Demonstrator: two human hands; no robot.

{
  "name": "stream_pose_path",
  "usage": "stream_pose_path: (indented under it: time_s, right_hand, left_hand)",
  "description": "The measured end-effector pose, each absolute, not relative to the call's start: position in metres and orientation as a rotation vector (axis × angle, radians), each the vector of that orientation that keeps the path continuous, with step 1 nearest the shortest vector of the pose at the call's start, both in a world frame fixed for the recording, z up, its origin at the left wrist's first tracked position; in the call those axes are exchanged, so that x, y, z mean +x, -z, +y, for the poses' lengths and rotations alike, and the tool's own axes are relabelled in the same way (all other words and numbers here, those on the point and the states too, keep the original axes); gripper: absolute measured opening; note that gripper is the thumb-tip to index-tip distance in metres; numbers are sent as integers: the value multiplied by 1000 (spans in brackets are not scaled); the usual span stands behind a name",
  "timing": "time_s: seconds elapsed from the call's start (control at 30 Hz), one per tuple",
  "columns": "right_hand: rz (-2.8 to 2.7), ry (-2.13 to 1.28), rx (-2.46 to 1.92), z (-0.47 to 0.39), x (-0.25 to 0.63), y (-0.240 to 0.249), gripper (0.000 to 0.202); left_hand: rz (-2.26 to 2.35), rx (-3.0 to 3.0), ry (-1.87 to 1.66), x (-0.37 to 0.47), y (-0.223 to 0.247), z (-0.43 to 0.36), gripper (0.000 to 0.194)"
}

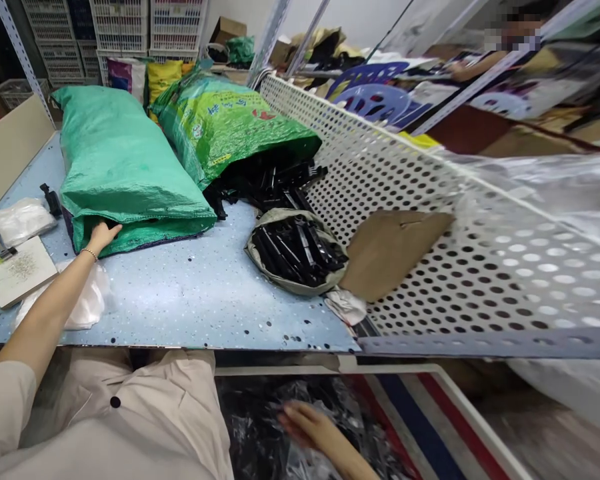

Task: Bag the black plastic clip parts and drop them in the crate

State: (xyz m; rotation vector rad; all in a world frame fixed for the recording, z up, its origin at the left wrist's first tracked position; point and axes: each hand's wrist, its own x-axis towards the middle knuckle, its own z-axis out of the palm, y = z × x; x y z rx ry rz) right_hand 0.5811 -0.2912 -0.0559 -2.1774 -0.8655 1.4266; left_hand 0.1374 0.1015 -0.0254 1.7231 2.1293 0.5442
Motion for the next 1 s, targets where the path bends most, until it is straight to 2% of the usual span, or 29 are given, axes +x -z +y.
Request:
stream_pose_path:
  time_s: [0.1,0.17,0.27,0.4,0.5,0.6,0.7,0.83,0.9,1.0]
  right_hand:
    - [-981,-1604,-1916,-232,557,50,51]
    - [-1118,-1633,-1731,-203,526,39,56]
    - [-1126,-1609,-1449,-162,468,31,62]
    - [-931,-1471,-1142,-102,392,41,77]
    - [-899,-1491,-974,-77,355,50,67]
    - [-1036,-1568,-805,-76,338,49,59]
    - [-1294,-1403,-888,-81,339,44,57]
    - [-1523,-1078,-1232,-74,346,40,49]
    - [-1555,-1093,-1292,-66,346,39,47]
    - [-1387,-1384,-1302,-60,345,40,48]
  left_hand:
    - [2119,1724,-448,145,19,107,49]
    - [2096,1748,-424,152,16,86,59]
    - [1929,1924,-452,170,19,18,86]
    - [1637,2193,-622,198,35,-93,88]
    - [1385,2102,-729,207,43,-135,100]
    - [1368,1793,-891,202,44,-137,90]
    - [1367,1625,-984,191,41,-129,73]
    - [1400,1624,-976,188,40,-128,75]
    - [1416,1659,-936,191,41,-128,78]
    - [1444,1677,-917,194,45,-120,81]
